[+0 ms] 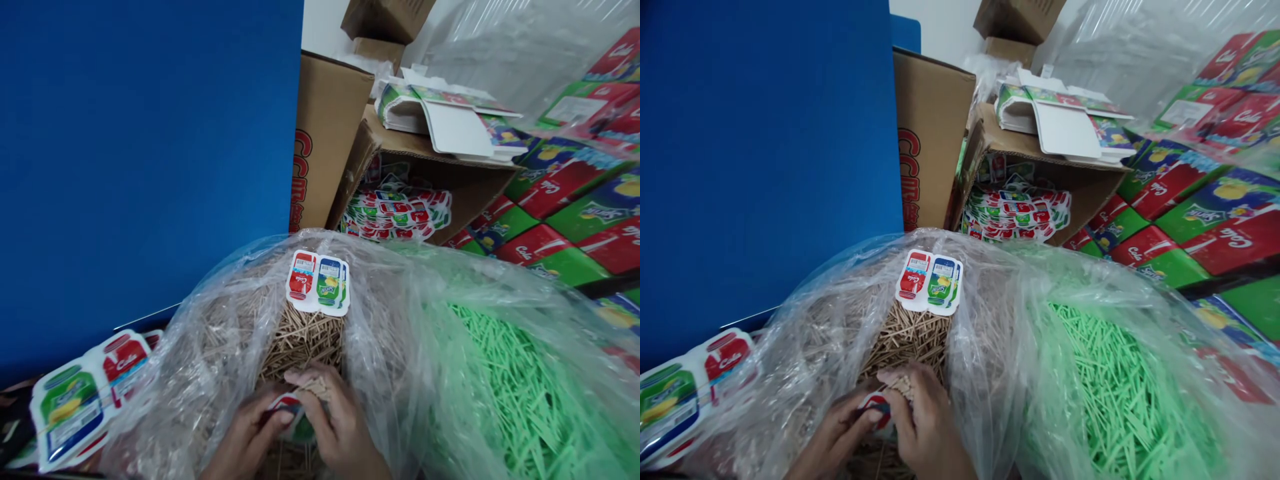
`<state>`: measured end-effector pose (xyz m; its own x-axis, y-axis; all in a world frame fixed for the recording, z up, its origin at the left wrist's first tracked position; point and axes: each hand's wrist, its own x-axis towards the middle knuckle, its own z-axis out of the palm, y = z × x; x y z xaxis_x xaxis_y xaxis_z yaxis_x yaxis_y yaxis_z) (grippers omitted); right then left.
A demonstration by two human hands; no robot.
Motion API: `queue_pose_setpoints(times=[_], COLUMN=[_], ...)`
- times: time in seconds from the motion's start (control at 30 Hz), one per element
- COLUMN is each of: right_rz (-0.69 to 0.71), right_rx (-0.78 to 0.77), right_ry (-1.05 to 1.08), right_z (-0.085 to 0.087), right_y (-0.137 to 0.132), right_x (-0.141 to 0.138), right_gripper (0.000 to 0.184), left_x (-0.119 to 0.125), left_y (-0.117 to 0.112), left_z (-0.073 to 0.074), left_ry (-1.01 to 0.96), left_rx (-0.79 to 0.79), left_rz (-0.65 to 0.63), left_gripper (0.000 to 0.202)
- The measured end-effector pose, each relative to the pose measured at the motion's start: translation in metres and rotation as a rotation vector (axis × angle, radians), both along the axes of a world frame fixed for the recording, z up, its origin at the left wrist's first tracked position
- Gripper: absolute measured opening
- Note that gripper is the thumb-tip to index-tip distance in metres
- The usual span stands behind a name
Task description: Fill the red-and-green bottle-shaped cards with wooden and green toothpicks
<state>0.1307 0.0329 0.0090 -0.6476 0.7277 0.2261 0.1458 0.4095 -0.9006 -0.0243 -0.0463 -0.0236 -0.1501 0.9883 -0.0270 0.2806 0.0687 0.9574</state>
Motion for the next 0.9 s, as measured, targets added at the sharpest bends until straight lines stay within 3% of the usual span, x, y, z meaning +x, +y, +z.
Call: queue_pose_setpoints(times=[0.07, 0.23, 0.3, 0.4, 0.47, 0.6, 0.77, 0.9], right_rz=[0.037, -0.059, -0.013, 0.161, 0.175, 0.125, 0.101, 0.066], right_rx=[0.159, 0.21, 0.298, 0.476, 0.529, 0.479, 0.353, 0.296], right_ry=[-0.019, -0.122, -0.213, -0.306, -0.31, -0.258, -0.26, -0.295], right_z=[-0.001, 0.0, 0.004, 0.011, 0.015, 0.018, 0.018, 0.013], right_y=[-0.001, -0.003, -0.002, 0.001, 0.004, 0.003, -0.003, -0.002], right_x=[-0.001, 0.009, 0.015, 0.02, 0.021, 0.016, 0.005, 0.012], right_gripper=[0.025, 0.05, 0.056, 0.051, 0.044, 0.029, 0.014, 0.015], left_x=[0.001, 0.003, 0.004, 0.005, 0.006, 0.006, 0.003, 0.004], left_y=[0.003, 0.003, 0.002, 0.004, 0.005, 0.007, 0.004, 0.003], left_z=[0.005, 0.001, -0.003, -0.004, -0.002, -0.001, -0.007, -0.002], left_ry=[-0.011, -0.034, -0.058, -0.119, -0.154, -0.159, -0.212, -0.253], left_rx=[0.036, 0.036, 0.032, 0.023, 0.005, -0.008, -0.117, -0.173], left_rz=[-0.048, -0.038, -0.011, 0.008, 0.02, 0.02, 0.127, 0.2], left_gripper=[0.025, 0.03, 0.032, 0.035, 0.037, 0.039, 0.034, 0.032])
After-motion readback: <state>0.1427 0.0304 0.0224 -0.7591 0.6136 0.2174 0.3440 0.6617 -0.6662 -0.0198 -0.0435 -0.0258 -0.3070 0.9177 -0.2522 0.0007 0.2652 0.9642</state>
